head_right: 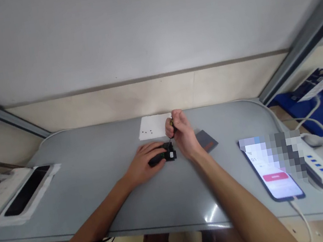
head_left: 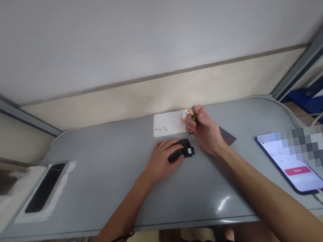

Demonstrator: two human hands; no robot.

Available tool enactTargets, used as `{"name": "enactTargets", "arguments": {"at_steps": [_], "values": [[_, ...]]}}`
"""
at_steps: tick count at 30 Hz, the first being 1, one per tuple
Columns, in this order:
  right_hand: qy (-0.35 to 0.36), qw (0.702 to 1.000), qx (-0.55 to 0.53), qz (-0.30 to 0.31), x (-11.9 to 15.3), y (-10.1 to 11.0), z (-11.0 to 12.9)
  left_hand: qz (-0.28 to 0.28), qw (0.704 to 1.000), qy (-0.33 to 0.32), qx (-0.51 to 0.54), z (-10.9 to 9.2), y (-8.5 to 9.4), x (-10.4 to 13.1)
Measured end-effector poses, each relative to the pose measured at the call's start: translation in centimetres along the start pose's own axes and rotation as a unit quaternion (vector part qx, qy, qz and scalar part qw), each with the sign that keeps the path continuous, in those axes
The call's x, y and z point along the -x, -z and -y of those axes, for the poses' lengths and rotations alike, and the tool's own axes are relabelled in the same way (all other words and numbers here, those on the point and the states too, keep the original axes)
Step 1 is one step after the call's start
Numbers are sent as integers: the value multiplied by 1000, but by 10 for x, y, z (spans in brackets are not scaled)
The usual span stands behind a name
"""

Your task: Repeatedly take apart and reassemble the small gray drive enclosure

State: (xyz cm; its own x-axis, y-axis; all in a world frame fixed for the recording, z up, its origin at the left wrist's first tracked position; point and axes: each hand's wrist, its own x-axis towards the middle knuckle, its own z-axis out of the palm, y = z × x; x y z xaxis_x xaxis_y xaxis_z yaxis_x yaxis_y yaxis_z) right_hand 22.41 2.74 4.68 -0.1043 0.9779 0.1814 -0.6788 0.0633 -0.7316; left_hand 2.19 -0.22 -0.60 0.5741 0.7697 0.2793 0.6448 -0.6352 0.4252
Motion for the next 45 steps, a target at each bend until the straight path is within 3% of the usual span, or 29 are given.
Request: {"name": "enactTargets", "arguments": {"at_steps": [4,7,15,23,31,37,41,45], "values": [[21,999,35,3,-2,5,5,-9,1000,-8,-5,-1,1,-1],[-3,998,56,22,-5,9,8,-11,1000,-12,-12,-1,1,-1],[-30,1000,-6,-1,-5,5,8,1,1000,-10,-16,-4,4,-2],[-18,999,14,32,-8,24,12,4,1000,-5,-18,-8,7,-2],[-39,999,-31,16,0,3,5,-4,999,-24,-22,-6,5,-1],[-26,999,28,31,-1,12,9,-14,999,-38,-7,-4,4,-1],[-53,996,39,61,-1,13,12,-16,999,-44,-7,-3,4,0],[-60,998,-12,17,2,4,9,-27,998,-49,-3,-3,5,-1]]}}
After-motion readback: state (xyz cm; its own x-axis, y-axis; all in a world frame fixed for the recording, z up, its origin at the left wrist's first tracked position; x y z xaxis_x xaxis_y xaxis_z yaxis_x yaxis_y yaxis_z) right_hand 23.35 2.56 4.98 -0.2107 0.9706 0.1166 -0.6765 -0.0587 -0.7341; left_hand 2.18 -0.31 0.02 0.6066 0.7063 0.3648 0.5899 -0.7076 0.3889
